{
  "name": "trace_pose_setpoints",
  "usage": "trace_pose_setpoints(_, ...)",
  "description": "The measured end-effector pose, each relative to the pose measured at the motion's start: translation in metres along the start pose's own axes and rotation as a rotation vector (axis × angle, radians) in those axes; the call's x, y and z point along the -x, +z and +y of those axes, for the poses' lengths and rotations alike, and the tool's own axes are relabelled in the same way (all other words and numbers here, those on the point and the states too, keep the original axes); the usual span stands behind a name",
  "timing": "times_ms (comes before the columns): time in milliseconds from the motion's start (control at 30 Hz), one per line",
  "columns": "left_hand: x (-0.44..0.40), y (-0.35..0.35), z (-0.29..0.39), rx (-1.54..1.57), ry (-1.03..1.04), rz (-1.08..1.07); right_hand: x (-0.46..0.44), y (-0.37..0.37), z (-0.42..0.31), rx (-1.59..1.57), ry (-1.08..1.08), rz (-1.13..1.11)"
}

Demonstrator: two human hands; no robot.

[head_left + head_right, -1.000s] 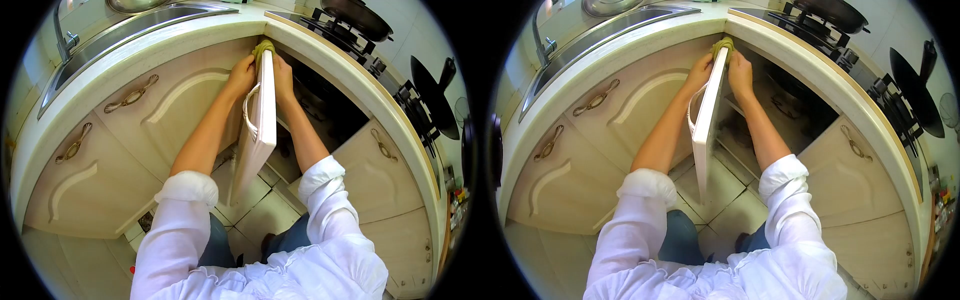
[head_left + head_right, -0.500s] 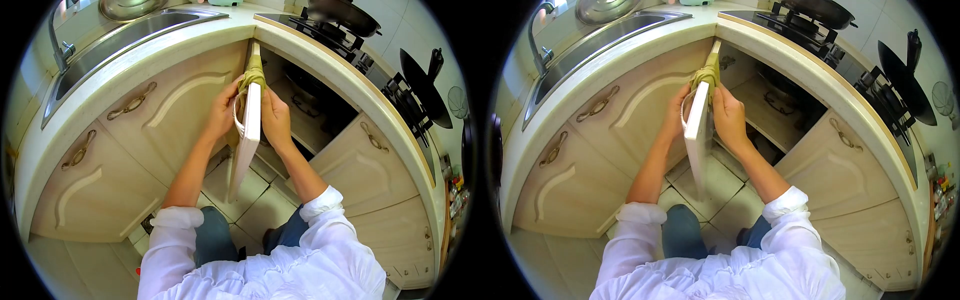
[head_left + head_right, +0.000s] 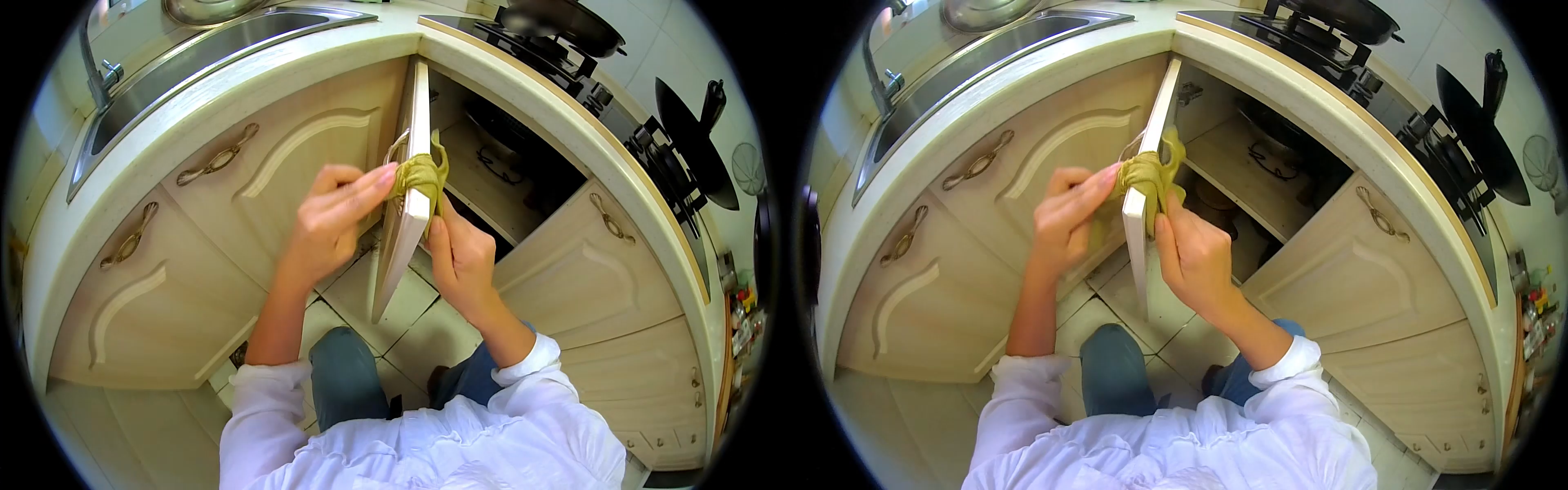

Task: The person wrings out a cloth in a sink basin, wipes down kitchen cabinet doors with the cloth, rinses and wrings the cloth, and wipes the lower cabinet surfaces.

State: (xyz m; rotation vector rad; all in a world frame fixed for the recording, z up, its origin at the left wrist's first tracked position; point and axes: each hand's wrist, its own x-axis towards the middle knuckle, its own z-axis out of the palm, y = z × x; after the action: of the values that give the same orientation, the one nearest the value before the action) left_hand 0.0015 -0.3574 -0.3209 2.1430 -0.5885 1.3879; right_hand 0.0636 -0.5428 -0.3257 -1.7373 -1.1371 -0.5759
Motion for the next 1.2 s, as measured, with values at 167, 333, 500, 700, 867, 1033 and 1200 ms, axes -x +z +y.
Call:
trace_pose_setpoints(167, 0.017, -0.004, 0.032, -0.054, -0.005, 0.059, 0.015, -0.024, -0.014, 0.128, -0.156, -0.039)
trace_pose_setpoints(333, 0.067, -0.004, 0.064, 0.46, -0.132, -0.129, 0.062, -0.041, -0.028, -0.183, -0.339, -0.418)
trace_pose_setpoints(500, 0.126, 0.015, 0.054, 0.341, -0.577, -0.208, 0.087, -0.044, 0.001, -0.395, 0.295, -0.316)
trace_pose_setpoints(700, 0.131, 0.03, 0.053, 0.327, -0.715, 0.096, 0.072, -0.036, -0.025, -0.372, 0.173, -0.258)
trace_pose_setpoints(867, 0.126, 0.03, 0.083, 0.741, -0.708, -0.034, 0.045, -0.016, -0.055, -0.46, 0.108, -0.099)
trace_pose_setpoints(1033, 0.116, 0.016, 0.084, 0.645, -0.766, 0.193, 0.0, -0.022, -0.062, -0.155, -0.365, -0.154)
trace_pose_setpoints(1200, 0.041, 0.009, 0.064, 0.607, -0.576, 0.585, -0.019, -0.001, -0.042, -0.489, 0.143, 0.169)
